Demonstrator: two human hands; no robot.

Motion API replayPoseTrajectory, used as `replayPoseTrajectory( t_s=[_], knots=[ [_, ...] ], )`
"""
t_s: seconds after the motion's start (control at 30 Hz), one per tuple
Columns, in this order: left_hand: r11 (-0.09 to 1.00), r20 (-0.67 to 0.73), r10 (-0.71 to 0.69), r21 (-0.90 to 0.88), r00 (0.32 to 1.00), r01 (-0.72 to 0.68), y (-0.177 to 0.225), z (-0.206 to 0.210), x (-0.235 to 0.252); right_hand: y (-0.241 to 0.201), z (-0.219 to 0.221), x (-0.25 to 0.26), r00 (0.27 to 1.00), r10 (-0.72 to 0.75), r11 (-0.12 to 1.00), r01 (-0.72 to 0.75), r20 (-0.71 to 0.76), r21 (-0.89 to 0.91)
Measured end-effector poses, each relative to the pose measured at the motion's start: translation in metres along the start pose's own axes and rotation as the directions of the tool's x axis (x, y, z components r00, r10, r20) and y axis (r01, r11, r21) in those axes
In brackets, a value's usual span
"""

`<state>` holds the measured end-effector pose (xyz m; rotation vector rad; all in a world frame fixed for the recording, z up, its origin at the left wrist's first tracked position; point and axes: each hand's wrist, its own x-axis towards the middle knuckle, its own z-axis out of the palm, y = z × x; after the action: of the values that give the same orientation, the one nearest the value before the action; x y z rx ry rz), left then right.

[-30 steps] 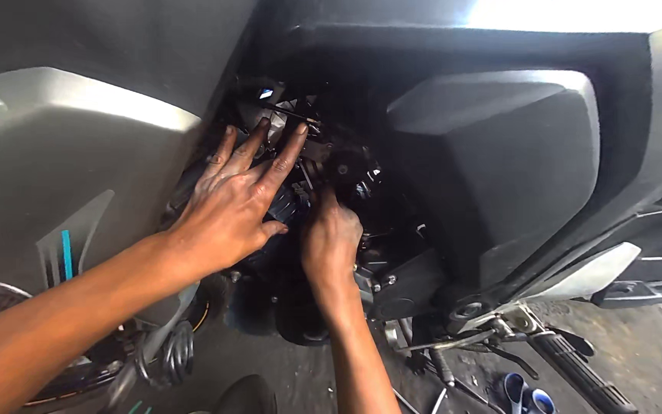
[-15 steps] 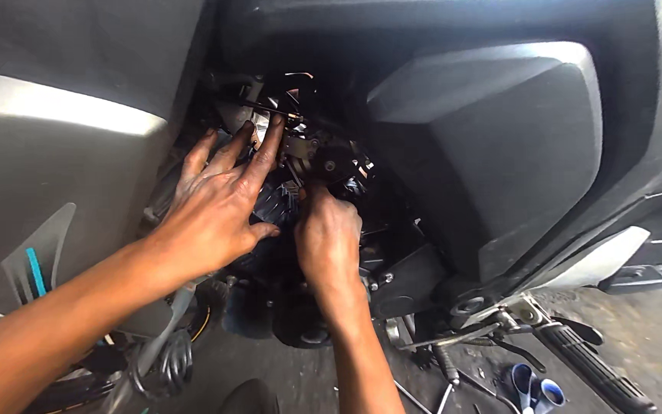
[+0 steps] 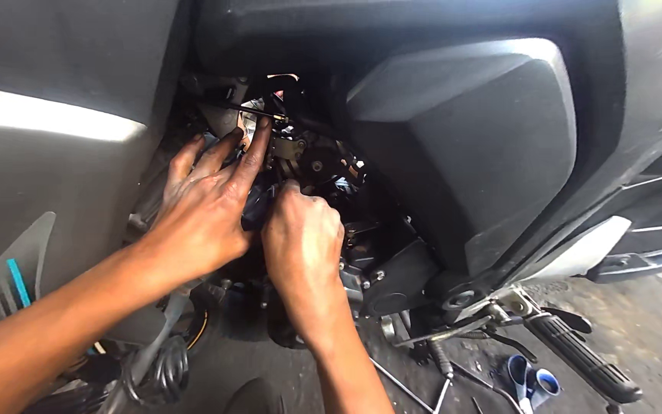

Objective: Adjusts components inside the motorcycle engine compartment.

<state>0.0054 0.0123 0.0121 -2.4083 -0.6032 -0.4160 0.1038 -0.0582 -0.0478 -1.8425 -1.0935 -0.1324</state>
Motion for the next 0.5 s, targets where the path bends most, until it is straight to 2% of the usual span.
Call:
replayPoseTrajectory(
  t_s=[0.17, 0.3, 0.4, 0.5],
  knots=[
    [0.999, -0.002, -0.032, 0.010, 0.999, 0.032, 0.000, 0.002, 0.000, 0.005, 0.004, -0.001, 0.999, -0.040, 0.999, 0.040, -0.034, 0.005],
    [1.000, -0.027, 0.010, 0.003, 1.000, -0.010, 0.000, 0.003, -0.002, -0.004, -0.007, -0.013, 0.990, -0.140, 0.976, 0.143, -0.028, 0.167],
    [0.999, -0.019, 0.008, -0.039, 1.000, -0.008, 0.002, 0.000, -0.004, -0.010, -0.010, -0.015, 0.989, -0.150, 0.964, 0.149, -0.013, 0.221],
    [1.000, -0.016, 0.001, -0.005, 1.000, -0.001, 0.002, 0.000, -0.003, 0.000, -0.003, -0.011, 0.992, -0.122, 0.958, 0.120, -0.010, 0.261]
  ],
)
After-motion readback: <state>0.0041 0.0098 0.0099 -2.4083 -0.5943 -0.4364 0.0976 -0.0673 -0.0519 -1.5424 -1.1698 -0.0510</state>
